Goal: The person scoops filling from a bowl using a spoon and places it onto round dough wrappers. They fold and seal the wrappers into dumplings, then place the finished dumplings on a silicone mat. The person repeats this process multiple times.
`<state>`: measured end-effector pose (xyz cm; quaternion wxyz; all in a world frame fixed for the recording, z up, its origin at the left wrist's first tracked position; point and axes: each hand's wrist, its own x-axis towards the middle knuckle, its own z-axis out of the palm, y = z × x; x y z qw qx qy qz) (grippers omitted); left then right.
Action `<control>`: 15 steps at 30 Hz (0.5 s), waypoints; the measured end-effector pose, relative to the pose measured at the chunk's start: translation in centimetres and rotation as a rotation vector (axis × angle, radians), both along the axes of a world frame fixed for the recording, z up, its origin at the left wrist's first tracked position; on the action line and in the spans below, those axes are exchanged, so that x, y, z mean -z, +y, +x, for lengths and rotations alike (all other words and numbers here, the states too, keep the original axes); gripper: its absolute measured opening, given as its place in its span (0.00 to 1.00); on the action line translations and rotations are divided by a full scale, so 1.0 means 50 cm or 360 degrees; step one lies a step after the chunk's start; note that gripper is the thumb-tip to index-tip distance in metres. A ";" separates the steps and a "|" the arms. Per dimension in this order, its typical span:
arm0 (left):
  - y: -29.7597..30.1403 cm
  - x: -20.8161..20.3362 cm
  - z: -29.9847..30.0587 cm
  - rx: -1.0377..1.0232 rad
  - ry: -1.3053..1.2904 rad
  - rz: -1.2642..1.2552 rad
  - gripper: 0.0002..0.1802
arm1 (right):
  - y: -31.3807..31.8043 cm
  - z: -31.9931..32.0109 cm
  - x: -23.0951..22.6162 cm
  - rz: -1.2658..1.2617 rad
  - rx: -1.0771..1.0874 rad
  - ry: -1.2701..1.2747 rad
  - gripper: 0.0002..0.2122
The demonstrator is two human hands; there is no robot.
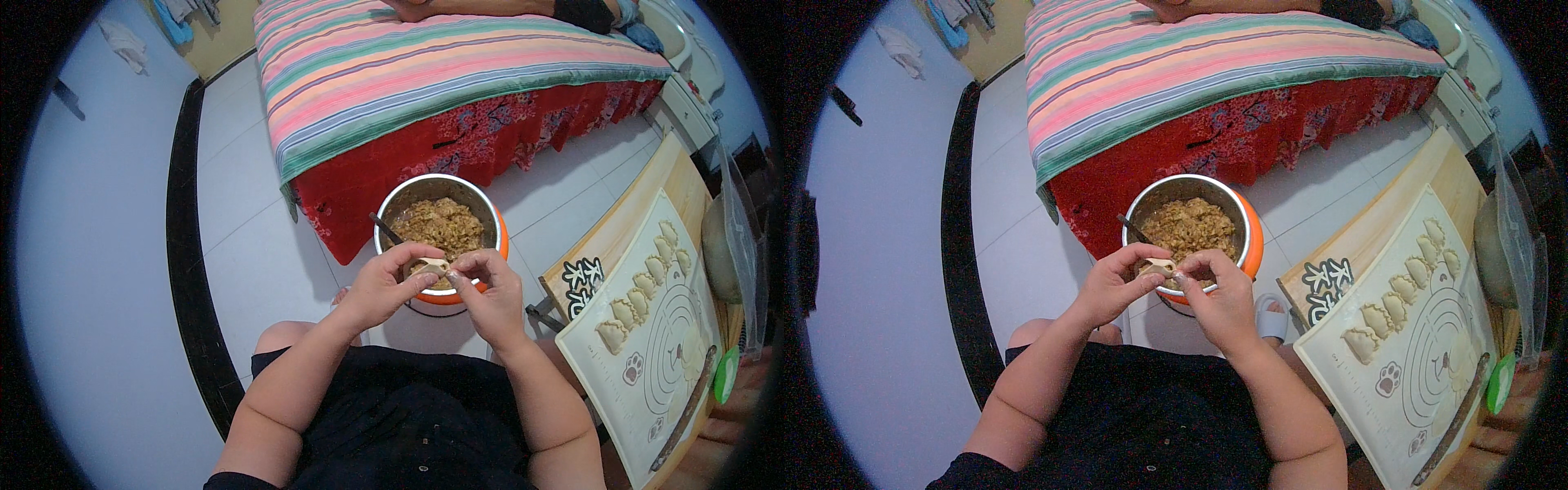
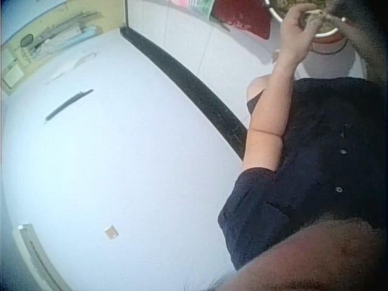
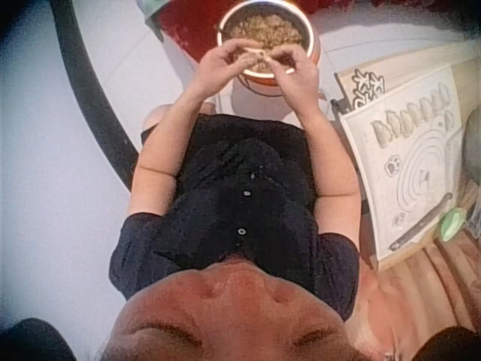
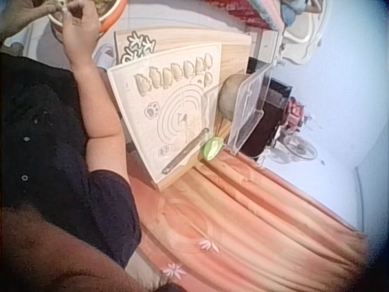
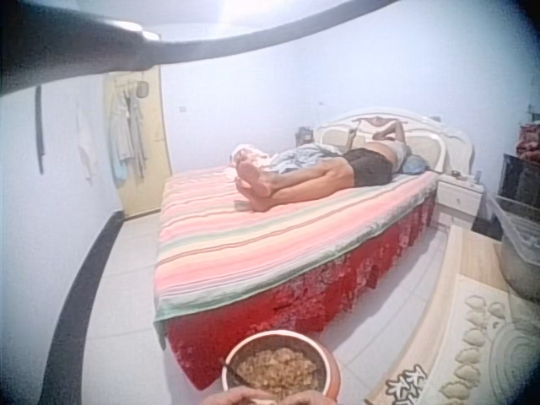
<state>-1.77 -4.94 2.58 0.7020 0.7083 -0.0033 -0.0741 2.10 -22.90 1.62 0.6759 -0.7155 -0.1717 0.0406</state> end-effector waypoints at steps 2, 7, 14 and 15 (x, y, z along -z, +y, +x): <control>0.000 0.007 0.001 -0.0006 -0.0049 -0.0013 0.17 | 0.003 -0.001 0.001 0.0018 0.0032 0.0034 0.09; 0.001 -0.001 0.002 -0.0020 -0.0021 -0.0010 0.17 | -0.002 -0.002 -0.011 -0.0186 0.0065 -0.0262 0.10; 0.001 0.008 0.002 -0.0004 -0.0032 0.0051 0.17 | -0.007 0.005 -0.016 -0.0279 -0.0016 -0.0394 0.07; 0.000 0.007 0.002 0.0001 -0.0030 0.0087 0.17 | -0.006 0.006 -0.017 -0.0291 -0.0021 -0.0412 0.07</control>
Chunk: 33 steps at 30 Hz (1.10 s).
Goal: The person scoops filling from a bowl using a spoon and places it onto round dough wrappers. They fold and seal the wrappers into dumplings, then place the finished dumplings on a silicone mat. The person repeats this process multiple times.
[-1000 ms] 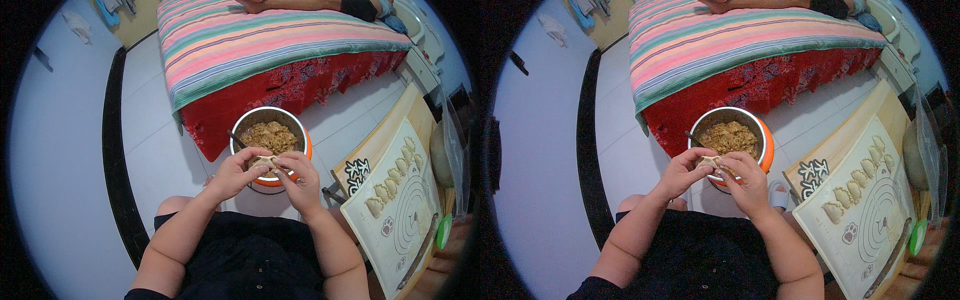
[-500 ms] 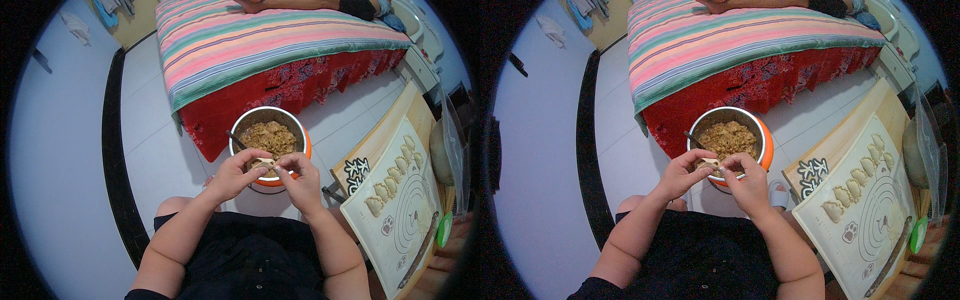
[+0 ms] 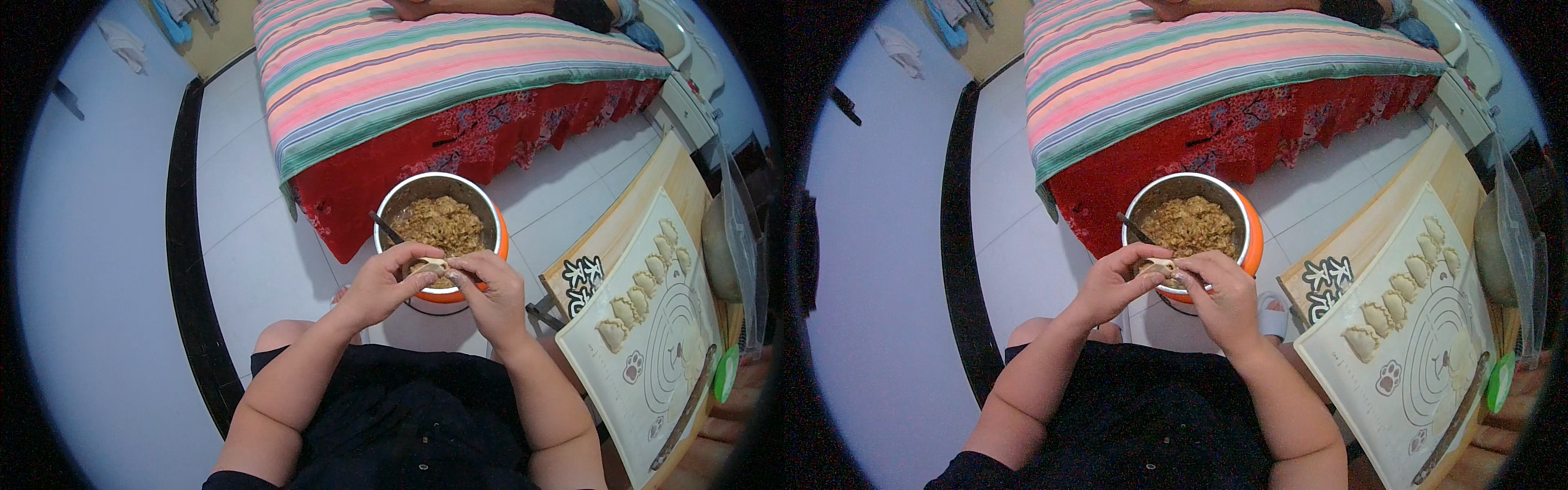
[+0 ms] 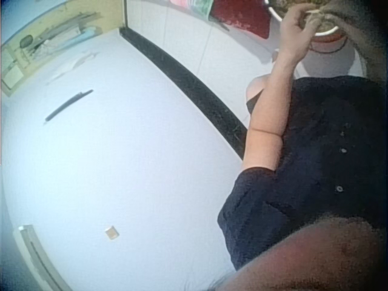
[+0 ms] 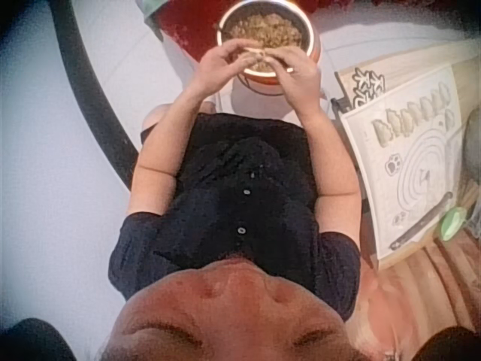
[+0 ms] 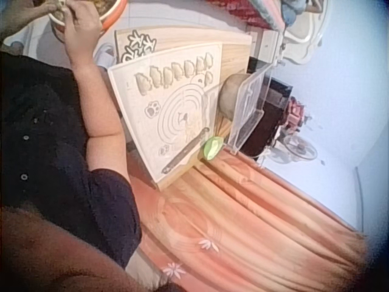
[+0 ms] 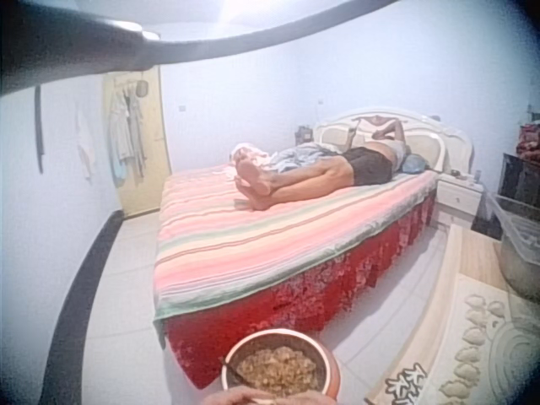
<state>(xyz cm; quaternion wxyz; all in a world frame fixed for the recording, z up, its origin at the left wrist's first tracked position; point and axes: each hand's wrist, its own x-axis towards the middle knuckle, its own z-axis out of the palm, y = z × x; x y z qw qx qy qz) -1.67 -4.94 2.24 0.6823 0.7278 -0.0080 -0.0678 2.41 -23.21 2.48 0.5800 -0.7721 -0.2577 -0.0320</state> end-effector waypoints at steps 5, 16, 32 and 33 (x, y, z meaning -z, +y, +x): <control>-0.001 -0.008 0.000 0.0020 0.0052 0.0036 0.17 | 0.005 -0.002 -0.007 -0.0142 0.0006 -0.0116 0.07; -0.001 -0.009 0.000 0.0031 -0.0167 0.0350 0.16 | 0.001 0.003 0.009 -0.0126 -0.0008 -0.0292 0.07; 0.001 0.024 -0.004 -0.0119 -0.0317 -0.0031 0.16 | -0.003 -0.001 0.006 0.0013 0.0001 0.0162 0.06; 0.001 0.026 -0.003 -0.0122 -0.0302 -0.0060 0.15 | -0.004 0.000 0.006 0.0006 -0.0008 0.0168 0.06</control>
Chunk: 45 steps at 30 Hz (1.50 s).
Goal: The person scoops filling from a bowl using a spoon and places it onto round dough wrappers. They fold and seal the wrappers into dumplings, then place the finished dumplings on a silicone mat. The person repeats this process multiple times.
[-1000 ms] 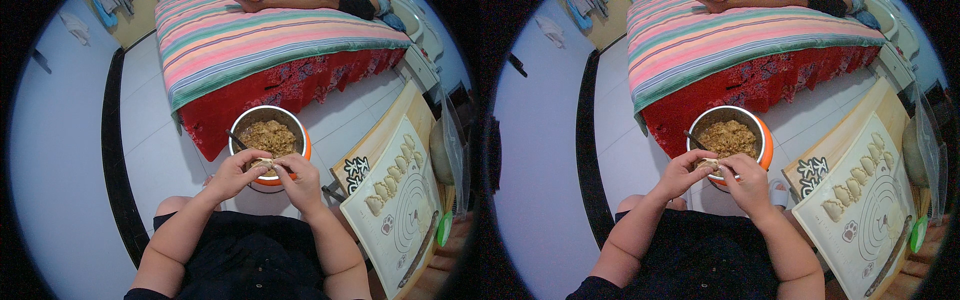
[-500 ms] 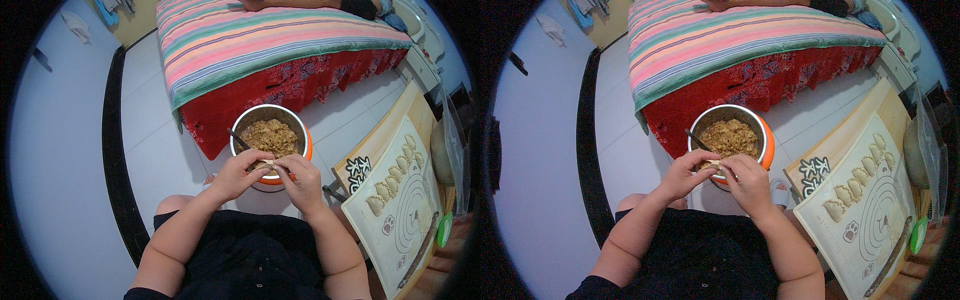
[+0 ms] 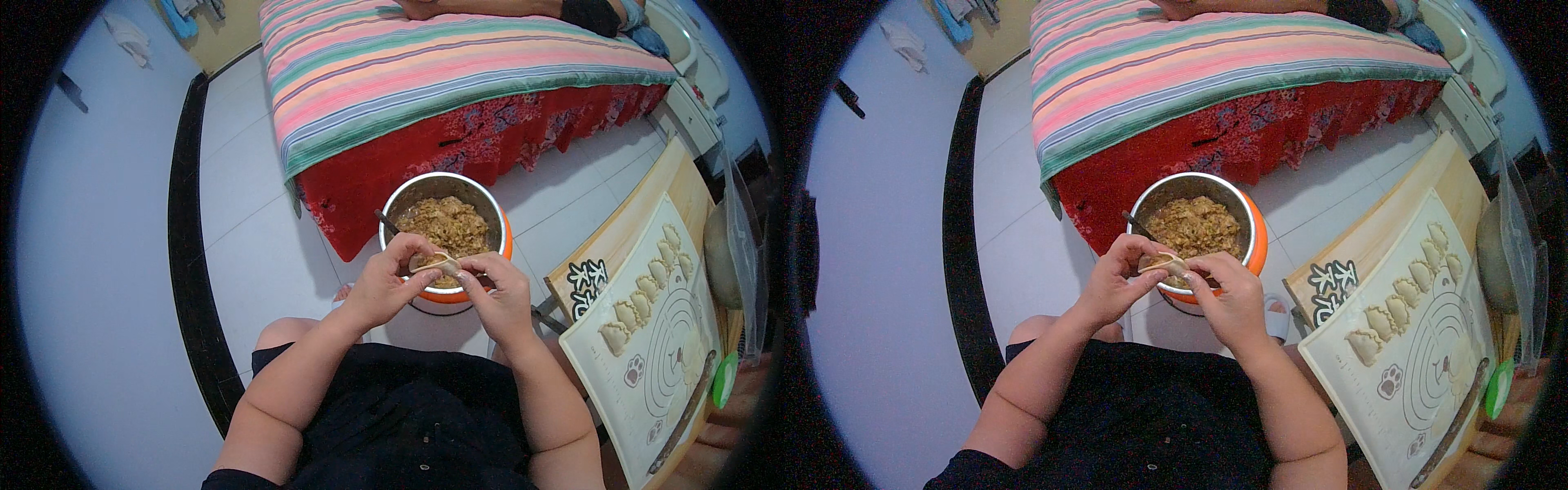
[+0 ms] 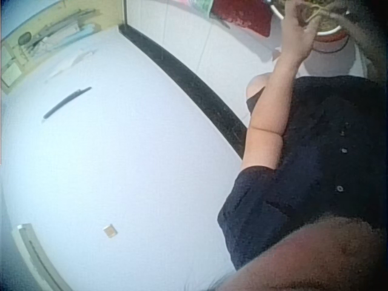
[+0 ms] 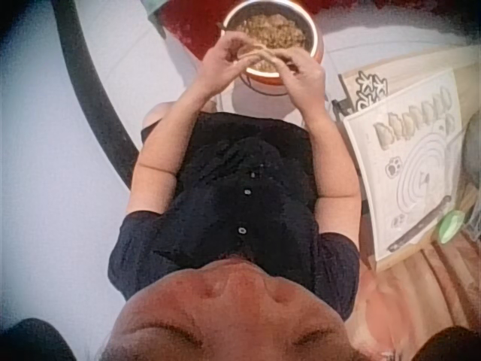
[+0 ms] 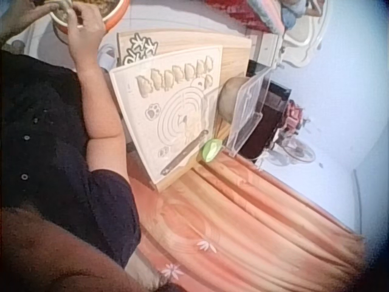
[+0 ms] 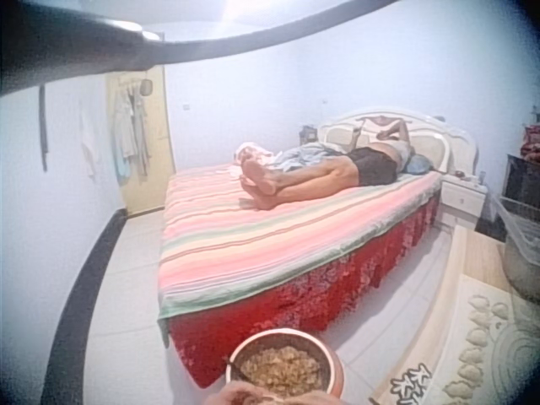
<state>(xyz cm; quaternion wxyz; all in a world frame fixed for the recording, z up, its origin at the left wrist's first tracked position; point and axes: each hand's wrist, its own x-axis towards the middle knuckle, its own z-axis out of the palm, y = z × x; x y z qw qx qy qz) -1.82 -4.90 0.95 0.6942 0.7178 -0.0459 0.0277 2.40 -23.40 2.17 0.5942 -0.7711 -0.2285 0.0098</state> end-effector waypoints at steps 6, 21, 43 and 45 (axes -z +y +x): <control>0.001 -0.014 -0.003 0.0023 -0.0061 0.0160 0.10 | -0.003 0.002 -0.001 -0.0013 -0.0014 0.0004 0.07; 0.002 -0.030 0.000 0.0163 -0.0284 0.0663 0.10 | 0.000 0.002 -0.011 -0.0233 -0.0016 -0.0548 0.06; -0.019 -0.004 0.002 0.0107 0.0279 0.0128 0.18 | 0.016 -0.002 -0.013 0.0120 0.0044 -0.0341 0.10; -0.021 -0.018 -0.001 0.0118 0.0269 0.0241 0.18 | 0.009 0.004 -0.008 -0.0034 -0.0045 -0.0492 0.11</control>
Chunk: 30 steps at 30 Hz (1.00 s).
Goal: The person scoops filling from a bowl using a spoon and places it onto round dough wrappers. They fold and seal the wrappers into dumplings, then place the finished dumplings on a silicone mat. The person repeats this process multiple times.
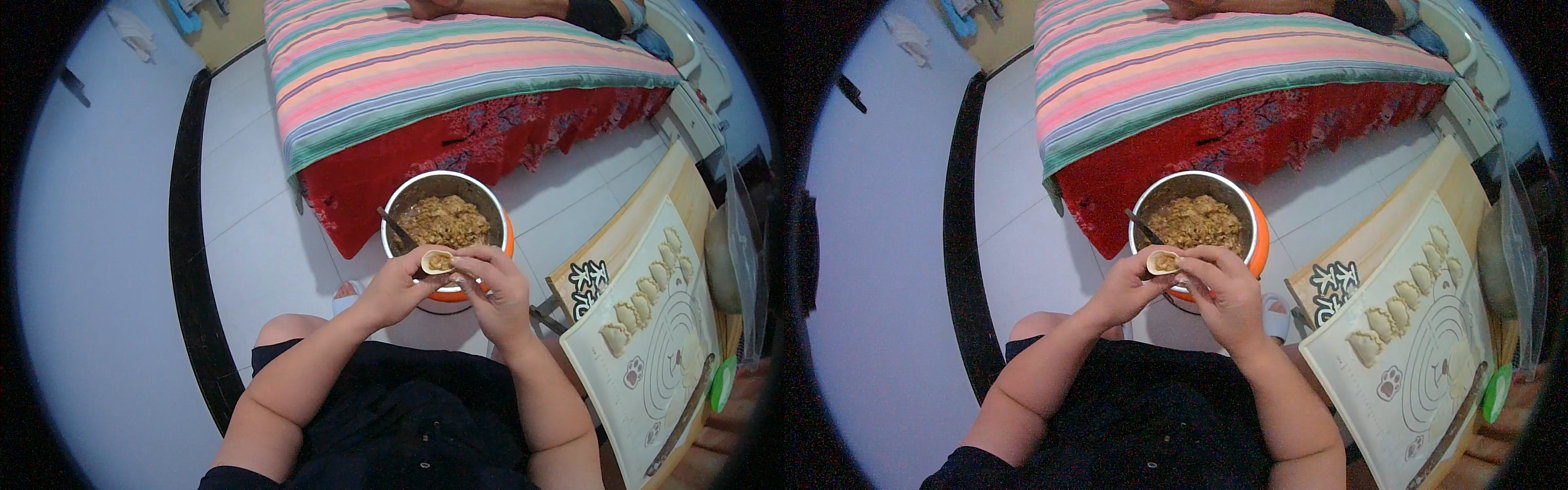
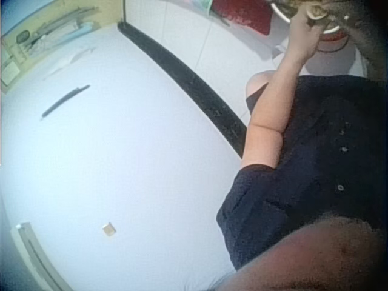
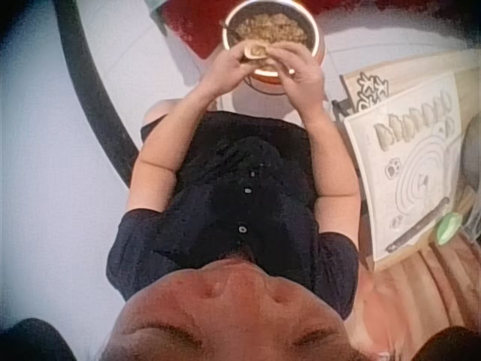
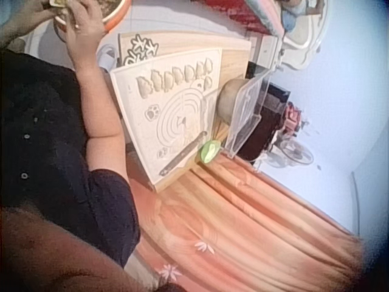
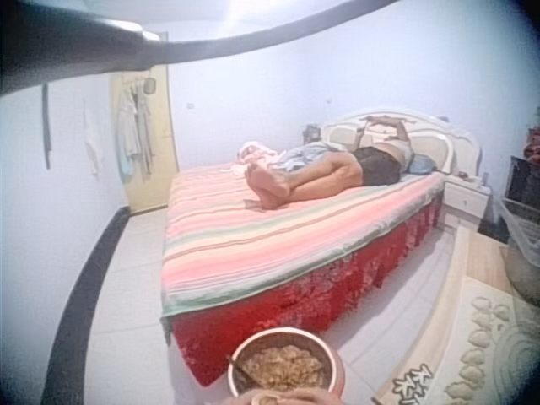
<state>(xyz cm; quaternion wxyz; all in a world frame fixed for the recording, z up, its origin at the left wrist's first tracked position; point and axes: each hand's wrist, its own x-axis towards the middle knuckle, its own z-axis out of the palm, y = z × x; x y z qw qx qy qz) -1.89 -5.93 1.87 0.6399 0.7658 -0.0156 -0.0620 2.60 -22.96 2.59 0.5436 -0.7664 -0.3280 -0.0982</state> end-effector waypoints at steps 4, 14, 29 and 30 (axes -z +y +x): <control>-0.001 0.003 0.001 0.0037 -0.0008 0.0052 0.18 | -0.006 0.000 0.007 -0.0106 -0.0048 -0.0057 0.11; 0.002 0.006 0.000 0.0070 0.0026 0.0076 0.18 | -0.008 0.000 0.004 -0.0192 -0.0053 -0.0104 0.09; -0.010 0.022 -0.002 0.0186 0.0252 -0.0637 0.21 | 0.000 -0.016 0.013 0.0063 0.0121 0.0214 0.11; -0.011 0.023 -0.001 0.0180 0.0290 -0.0630 0.21 | -0.001 -0.016 0.016 0.0055 0.0120 0.0208 0.11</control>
